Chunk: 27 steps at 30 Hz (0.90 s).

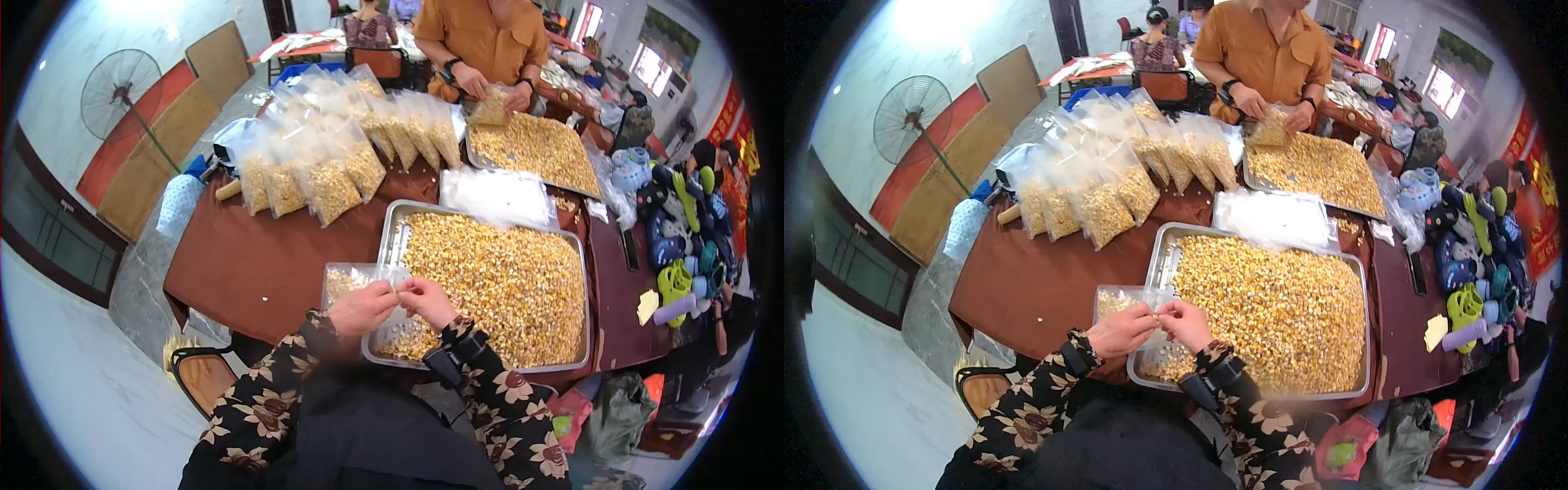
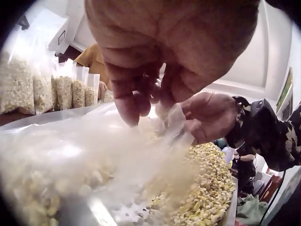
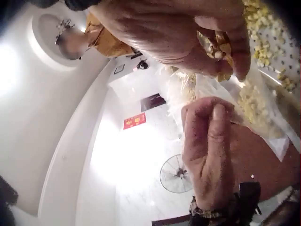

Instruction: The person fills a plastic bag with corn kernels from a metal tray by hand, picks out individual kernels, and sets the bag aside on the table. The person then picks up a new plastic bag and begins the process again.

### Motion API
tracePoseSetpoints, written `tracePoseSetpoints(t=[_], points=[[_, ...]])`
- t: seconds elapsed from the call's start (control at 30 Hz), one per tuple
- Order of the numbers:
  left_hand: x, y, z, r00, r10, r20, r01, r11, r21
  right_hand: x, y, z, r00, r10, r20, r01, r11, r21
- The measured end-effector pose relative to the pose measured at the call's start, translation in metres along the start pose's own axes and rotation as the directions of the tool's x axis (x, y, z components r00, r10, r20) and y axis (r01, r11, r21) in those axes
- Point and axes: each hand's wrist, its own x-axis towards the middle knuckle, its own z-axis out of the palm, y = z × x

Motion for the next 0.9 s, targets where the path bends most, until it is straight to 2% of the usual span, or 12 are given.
tracePoseSetpoints(t=[0.07, 0.1, 0.2, 0.33, 0.4, 0.47, 0.53, 0.63, 0.7, 0.73, 0.8, 0.9], points=[[-0.003, 0.001, 0.002, 0.999, 0.016, -0.043, -0.016, 1.000, -0.018, 0.010, 0.008, 0.012, 0.988, -0.142, -0.053, 0.120, 0.947, -0.298], [-0.004, -0.001, 0.004, 0.997, 0.023, -0.073, -0.025, 0.999, -0.028, 0.022, 0.023, 0.011, 0.954, -0.298, -0.021, 0.247, 0.826, -0.507], [-0.009, -0.003, 0.001, 0.989, 0.055, -0.136, -0.063, 0.997, -0.055, 0.016, 0.010, 0.017, 0.942, -0.328, 0.068, 0.298, 0.729, -0.616], [-0.015, -0.018, 0.004, 0.998, 0.035, -0.055, -0.040, 0.996, -0.077, 0.002, -0.009, 0.012, 0.951, -0.263, 0.165, 0.303, 0.669, -0.678], [-0.015, -0.017, -0.002, 0.996, 0.035, -0.081, -0.043, 0.995, -0.089, 0.011, -0.016, -0.007, 0.953, -0.262, 0.152, 0.292, 0.666, -0.687], [-0.017, -0.025, 0.000, 0.992, 0.095, -0.078, -0.101, 0.992, -0.082, 0.021, -0.034, -0.022, 0.993, -0.111, -0.028, 0.074, 0.809, -0.583], [-0.019, -0.027, 0.000, 0.993, 0.076, -0.092, -0.088, 0.987, -0.131, 0.035, -0.053, -0.026, 0.952, -0.285, -0.111, 0.133, 0.713, -0.688], [-0.019, -0.031, -0.005, 0.988, 0.105, -0.109, -0.121, 0.980, -0.157, 0.084, -0.057, -0.040, 0.963, -0.200, -0.182, -0.024, 0.607, -0.794], [-0.020, -0.037, -0.003, 0.983, 0.111, -0.147, -0.137, 0.973, -0.185, 0.126, -0.041, -0.057, 0.890, -0.435, 0.135, 0.246, 0.209, -0.947], [-0.020, -0.040, -0.002, 0.977, 0.124, -0.174, -0.158, 0.968, -0.196, 0.141, -0.039, -0.057, 0.897, -0.419, 0.141, 0.244, 0.204, -0.948], [-0.022, -0.044, 0.000, 0.976, 0.110, -0.185, -0.149, 0.966, -0.213, 0.167, -0.030, -0.057, 0.845, -0.448, 0.292, 0.334, 0.017, -0.942], [-0.024, -0.050, 0.004, 0.969, 0.132, -0.208, -0.185, 0.948, -0.259, 0.186, -0.025, -0.048, 0.926, -0.334, 0.173, 0.158, -0.071, -0.985]])
